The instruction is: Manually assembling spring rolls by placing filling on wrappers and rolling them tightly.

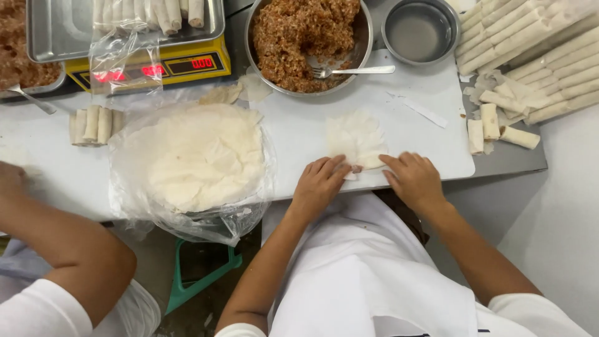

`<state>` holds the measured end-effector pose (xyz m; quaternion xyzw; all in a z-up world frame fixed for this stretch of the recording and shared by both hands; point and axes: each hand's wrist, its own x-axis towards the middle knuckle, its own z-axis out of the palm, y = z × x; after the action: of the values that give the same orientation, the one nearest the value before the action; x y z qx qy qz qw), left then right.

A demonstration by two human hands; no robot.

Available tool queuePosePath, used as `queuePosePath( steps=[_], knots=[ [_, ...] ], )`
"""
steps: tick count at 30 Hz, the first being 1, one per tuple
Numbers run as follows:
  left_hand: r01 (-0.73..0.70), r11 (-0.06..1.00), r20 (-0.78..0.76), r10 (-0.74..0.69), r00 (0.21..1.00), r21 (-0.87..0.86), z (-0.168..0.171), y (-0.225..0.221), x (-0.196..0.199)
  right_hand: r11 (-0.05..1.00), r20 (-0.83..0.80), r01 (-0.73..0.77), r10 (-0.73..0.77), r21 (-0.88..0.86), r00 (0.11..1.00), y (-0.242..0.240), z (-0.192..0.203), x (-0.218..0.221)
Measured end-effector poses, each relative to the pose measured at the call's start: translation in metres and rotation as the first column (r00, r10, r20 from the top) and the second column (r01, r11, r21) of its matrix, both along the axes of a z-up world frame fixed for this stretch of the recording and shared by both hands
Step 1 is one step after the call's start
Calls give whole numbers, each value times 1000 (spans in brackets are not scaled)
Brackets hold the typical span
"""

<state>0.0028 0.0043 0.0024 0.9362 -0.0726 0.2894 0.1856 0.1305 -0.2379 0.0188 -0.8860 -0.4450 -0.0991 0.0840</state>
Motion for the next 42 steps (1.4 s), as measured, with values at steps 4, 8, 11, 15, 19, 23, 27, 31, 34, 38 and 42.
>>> queuePosePath(
  steps=[4,8,11,15,19,23,27,31,34,38,42],
  knots=[
    [5,1000,-87,-4,996,11,7,9,4,981,-254,118,-76,153,964,4,17,-14],
    [19,997,-89,-13,996,72,-27,12,7,871,-304,-332,447,362,841,70,33,-12],
    [18,996,-57,-13,998,93,-16,10,7,850,-143,-499,523,171,841,116,12,38],
    [-7,997,-59,11,998,77,2,8,3,927,-228,-329,286,-181,931,142,21,83],
    [-12,999,-52,15,999,53,-1,10,5,949,-100,-253,238,-189,966,137,16,77],
    [2,998,-54,1,999,65,-10,9,7,957,-255,-274,243,-93,936,133,12,79],
    [-57,961,-183,7,983,-270,3,16,10,934,-125,-116,167,337,978,75,1,112],
    [-213,810,-314,38,949,-547,11,19,14,935,-691,173,97,310,716,23,28,10],
    [-206,806,-325,18,946,-555,7,16,16,910,-820,317,41,267,571,38,14,-15],
    [-73,971,-100,52,994,-226,8,6,14,747,-769,456,115,484,629,61,1,-10],
    [-108,994,-23,108,994,-8,-12,3,14,877,-387,16,195,480,901,65,0,-20]
  ],
)
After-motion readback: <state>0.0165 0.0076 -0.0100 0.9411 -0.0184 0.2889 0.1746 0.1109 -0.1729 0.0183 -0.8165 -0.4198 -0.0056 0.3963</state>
